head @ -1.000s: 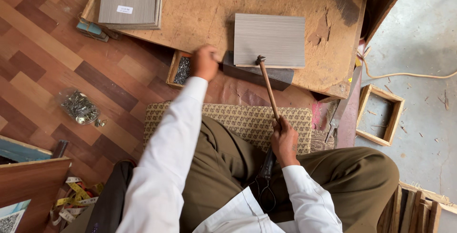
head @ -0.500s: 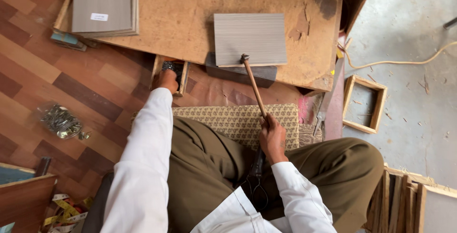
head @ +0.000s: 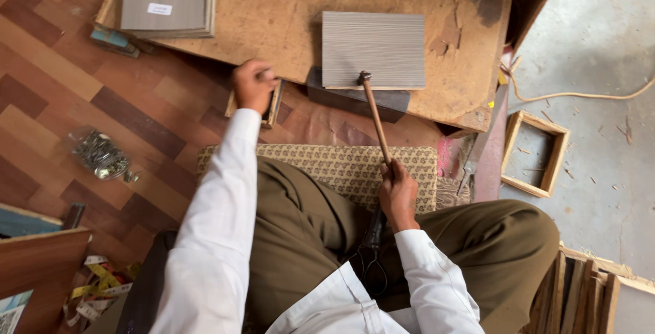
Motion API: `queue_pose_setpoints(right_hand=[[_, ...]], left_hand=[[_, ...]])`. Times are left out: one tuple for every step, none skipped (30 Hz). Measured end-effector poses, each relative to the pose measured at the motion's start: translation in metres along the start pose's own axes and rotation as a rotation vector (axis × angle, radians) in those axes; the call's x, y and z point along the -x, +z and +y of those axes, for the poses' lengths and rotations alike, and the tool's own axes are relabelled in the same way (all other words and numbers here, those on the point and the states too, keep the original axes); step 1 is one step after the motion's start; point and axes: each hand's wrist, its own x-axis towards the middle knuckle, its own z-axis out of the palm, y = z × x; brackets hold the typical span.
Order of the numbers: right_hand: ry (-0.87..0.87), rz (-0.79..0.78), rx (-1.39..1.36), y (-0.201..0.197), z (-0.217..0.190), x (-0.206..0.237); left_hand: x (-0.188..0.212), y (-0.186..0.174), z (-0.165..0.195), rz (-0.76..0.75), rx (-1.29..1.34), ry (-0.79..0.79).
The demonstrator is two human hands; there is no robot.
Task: The person assembles picture frames by placing a backing board into a wooden frame, then hammering nails into the board to secure it. The person repeats this process for multiple frames, using a hammer and nails from a nearby box.
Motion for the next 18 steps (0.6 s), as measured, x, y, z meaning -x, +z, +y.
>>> queue_pose_setpoints(right_hand=[[-0.002, -0.002, 0.005, 0.001, 0.0, 0.0], [0.01, -0.012, 0.005, 0.001, 0.0, 0.0], [0.025, -0.022, 0.007, 0.001, 0.0, 0.0], [0.038, -0.029, 0.008, 0.001, 0.0, 0.0], [0.03, -0.037, 0.014, 0.001, -0.001, -0.001], [0.025, -0.043, 0.02, 0.0, -0.002, -0.001], [0.022, -0.047, 0.026, -0.001, -0.003, -0.001], [0.034, -0.05, 0.015, -0.001, -0.004, -0.001], [0.047, -0.055, 0.004, -0.001, -0.005, -0.001], [0.06, -0.06, -0.007, -0.002, -0.006, -0.001], [0.065, -0.064, 0.011, -0.002, -0.006, -0.001], [0.07, -0.068, 0.029, -0.002, -0.007, -0.001], [0.075, -0.074, 0.047, -0.002, -0.007, -0.001], [0.062, -0.065, 0.031, -0.001, -0.007, -0.001], [0.051, -0.057, 0.018, -0.001, -0.006, 0.0], [0.038, -0.049, 0.003, -0.001, -0.006, 0.0], [0.053, -0.056, 0.015, -0.001, -0.005, -0.001], [0.067, -0.063, 0.027, -0.001, -0.005, -0.001]], left_hand=[[0.0, 0.014, 0.007, -0.026, 0.165, -0.107], [0.003, 0.027, 0.015, -0.071, 0.172, -0.118], [0.006, 0.042, 0.023, -0.118, 0.18, -0.13], [0.01, 0.056, 0.032, -0.132, 0.15, -0.132], [0.015, 0.069, 0.04, -0.147, 0.119, -0.131], [0.018, 0.079, 0.047, -0.145, 0.015, -0.061], [0.022, 0.088, 0.053, -0.146, -0.089, 0.009], [0.026, 0.096, 0.058, -0.147, -0.193, 0.077], [0.029, 0.102, 0.061, -0.145, -0.252, 0.102], [0.032, 0.108, 0.062, -0.143, -0.312, 0.128], [0.034, 0.112, 0.061, -0.138, -0.372, 0.157], [0.036, 0.115, 0.06, -0.135, -0.36, 0.138], [0.038, 0.118, 0.057, -0.131, -0.348, 0.118], [0.039, 0.12, 0.053, -0.13, -0.335, 0.099], [0.04, 0.122, 0.05, -0.135, -0.312, 0.091], [0.041, 0.122, 0.046, -0.138, -0.29, 0.086], [0.041, 0.123, 0.042, -0.142, -0.267, 0.084], [0.04, 0.124, 0.038, -0.147, -0.254, 0.078]])
